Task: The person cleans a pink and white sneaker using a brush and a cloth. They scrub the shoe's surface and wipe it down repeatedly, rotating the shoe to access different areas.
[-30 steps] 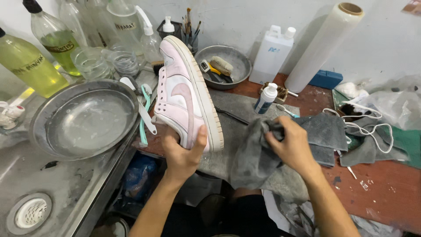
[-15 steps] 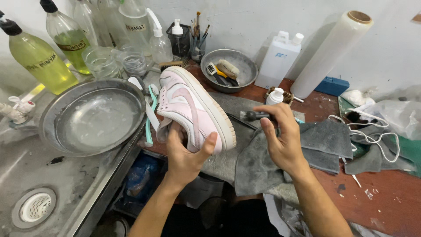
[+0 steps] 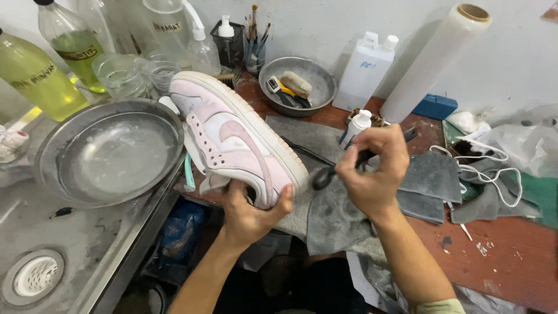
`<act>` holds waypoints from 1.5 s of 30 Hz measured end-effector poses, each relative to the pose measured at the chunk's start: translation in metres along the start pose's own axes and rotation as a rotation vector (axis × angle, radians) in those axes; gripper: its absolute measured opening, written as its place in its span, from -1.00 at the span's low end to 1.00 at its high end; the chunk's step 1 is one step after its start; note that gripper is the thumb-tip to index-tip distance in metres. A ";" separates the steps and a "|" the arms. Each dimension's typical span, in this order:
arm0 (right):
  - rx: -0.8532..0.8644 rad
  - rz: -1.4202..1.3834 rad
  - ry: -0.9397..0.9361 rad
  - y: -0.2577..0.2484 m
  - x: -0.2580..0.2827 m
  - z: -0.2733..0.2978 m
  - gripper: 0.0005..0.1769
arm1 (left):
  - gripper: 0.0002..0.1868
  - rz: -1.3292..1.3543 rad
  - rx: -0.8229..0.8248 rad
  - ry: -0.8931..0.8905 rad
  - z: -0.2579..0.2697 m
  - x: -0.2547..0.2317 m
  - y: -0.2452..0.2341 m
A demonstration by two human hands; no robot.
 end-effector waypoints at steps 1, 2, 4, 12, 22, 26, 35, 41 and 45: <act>0.005 -0.006 -0.005 0.003 -0.010 -0.002 -0.81 | -0.31 -0.004 -0.008 -0.003 0.002 0.004 0.000; 0.029 0.054 -0.042 0.006 -0.017 -0.003 -0.83 | -0.31 -0.012 0.013 0.008 0.004 0.007 0.001; 0.056 0.108 -0.080 0.004 -0.026 -0.004 -0.83 | -0.32 -0.023 0.031 0.014 0.010 0.014 0.003; 1.119 0.455 0.937 -0.040 -0.096 0.081 -0.15 | -0.21 0.294 -0.057 -0.224 -0.005 0.014 -0.021; 0.451 -0.303 0.610 -0.038 -0.075 0.081 -0.76 | -0.12 0.329 -0.102 -0.285 0.004 0.017 0.023; 0.252 -0.359 0.158 0.022 -0.003 0.044 -0.77 | -0.06 0.230 -0.002 -0.198 0.025 0.015 0.054; 0.698 0.201 0.596 0.027 -0.070 0.028 -0.74 | -0.28 0.593 0.085 -0.558 -0.007 0.004 0.025; 0.562 -0.280 0.609 -0.001 -0.040 0.029 -0.34 | -0.60 1.024 0.102 -0.845 -0.029 -0.018 0.031; 0.584 -0.752 0.401 0.031 -0.004 0.026 0.19 | -0.66 1.092 0.242 -0.906 -0.030 -0.014 0.048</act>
Point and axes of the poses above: each hand's wrist, its own z-axis away from the middle knuckle, its own y-axis out of the palm, x = y × z, the point moved 7 cm from there along -z, towards the middle knuckle, and after that the axes turned 10 degrees about x, right-handed, at the moved point
